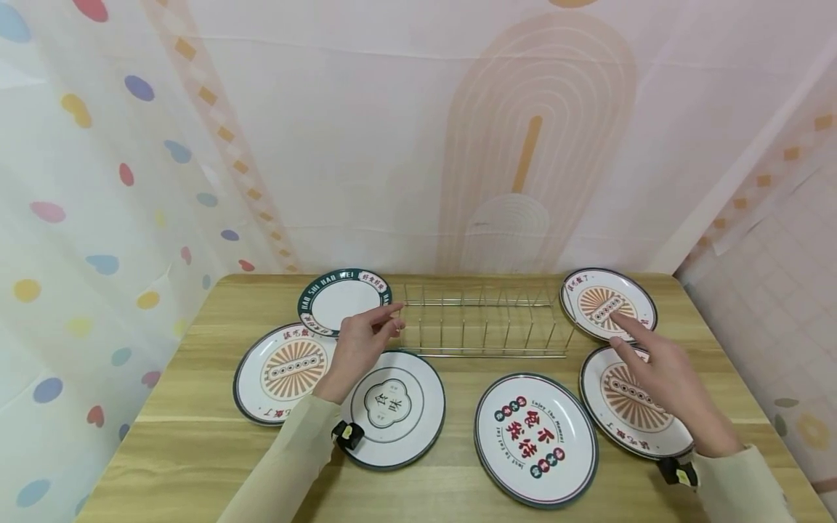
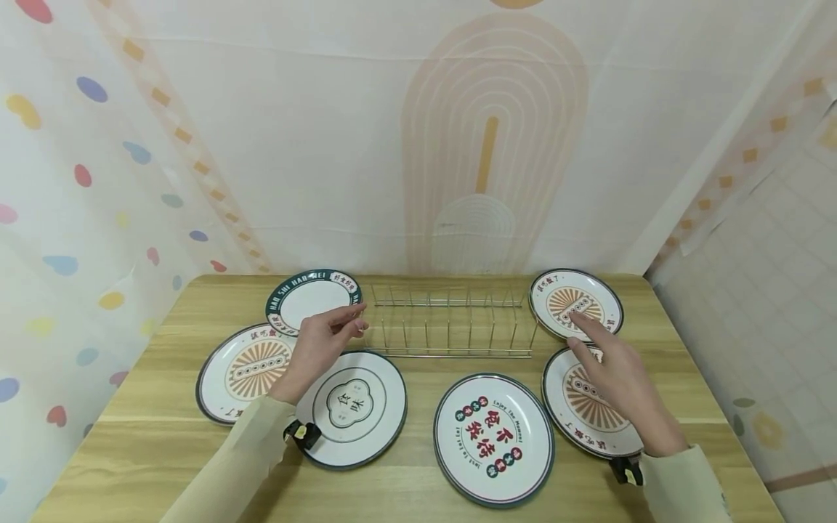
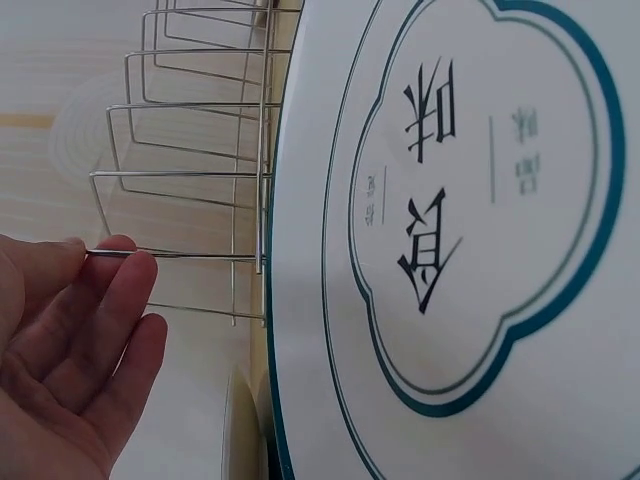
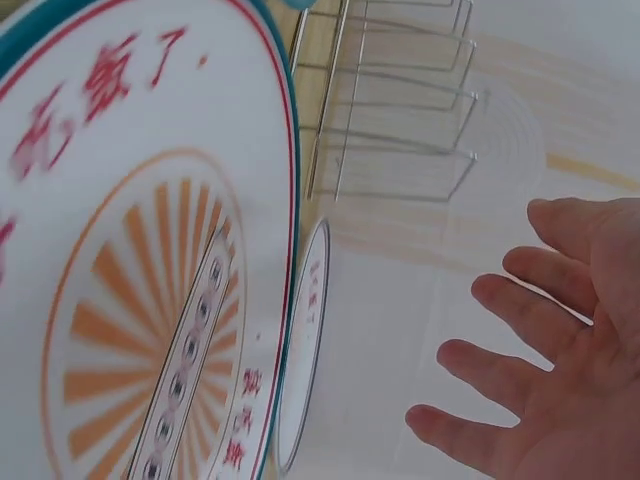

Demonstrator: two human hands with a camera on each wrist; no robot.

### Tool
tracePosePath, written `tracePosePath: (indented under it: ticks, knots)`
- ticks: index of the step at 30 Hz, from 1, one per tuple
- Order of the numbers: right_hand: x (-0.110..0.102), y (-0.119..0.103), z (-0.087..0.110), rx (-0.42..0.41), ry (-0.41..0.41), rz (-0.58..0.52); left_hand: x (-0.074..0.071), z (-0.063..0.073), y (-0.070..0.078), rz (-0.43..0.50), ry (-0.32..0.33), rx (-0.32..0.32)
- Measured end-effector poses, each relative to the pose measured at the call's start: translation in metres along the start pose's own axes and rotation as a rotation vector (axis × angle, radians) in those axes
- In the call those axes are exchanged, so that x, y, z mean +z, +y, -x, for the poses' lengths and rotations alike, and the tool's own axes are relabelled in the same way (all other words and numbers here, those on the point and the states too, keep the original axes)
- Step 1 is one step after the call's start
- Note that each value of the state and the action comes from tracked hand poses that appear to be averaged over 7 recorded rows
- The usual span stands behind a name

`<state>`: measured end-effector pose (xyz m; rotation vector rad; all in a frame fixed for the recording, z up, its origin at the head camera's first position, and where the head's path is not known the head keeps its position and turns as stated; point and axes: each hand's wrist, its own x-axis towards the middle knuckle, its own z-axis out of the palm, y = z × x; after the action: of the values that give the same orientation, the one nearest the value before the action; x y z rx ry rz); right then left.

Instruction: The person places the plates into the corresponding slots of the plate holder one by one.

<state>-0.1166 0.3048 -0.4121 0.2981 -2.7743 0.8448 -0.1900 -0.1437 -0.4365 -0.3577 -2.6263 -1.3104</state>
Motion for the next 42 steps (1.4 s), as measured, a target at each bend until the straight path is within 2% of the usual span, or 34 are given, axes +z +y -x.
tracePosePath:
  ticks: [5, 10, 20, 27, 34, 37, 42]
  knots:
    - [-0.008, 0.011, 0.008, 0.016, -0.019, 0.004, 0.001, 0.0, 0.0, 0.001, 0.009, 0.006]
    - [-0.016, 0.024, 0.015, 0.071, -0.05, -0.008, 0.002, 0.0, -0.001, -0.003, 0.016, 0.015]
    - [-0.031, 0.068, 0.026, 0.103, -0.059, -0.031, 0.002, 0.002, -0.002, -0.002, 0.023, 0.027]
    - [-0.044, 0.096, 0.031, 0.158, -0.187, -0.061, 0.002, 0.003, -0.002, 0.006, 0.022, 0.029]
    - [-0.055, 0.109, 0.036, 0.309, -0.359, -0.149, 0.003, 0.003, -0.002, -0.003, 0.02, 0.033]
    - [-0.057, 0.111, 0.037, 0.358, -0.406, -0.189, 0.002, 0.003, -0.001, -0.004, 0.019, 0.028]
    - [-0.058, 0.116, 0.039, 0.373, -0.453, -0.234, 0.003, 0.003, 0.0, 0.005, 0.018, 0.023]
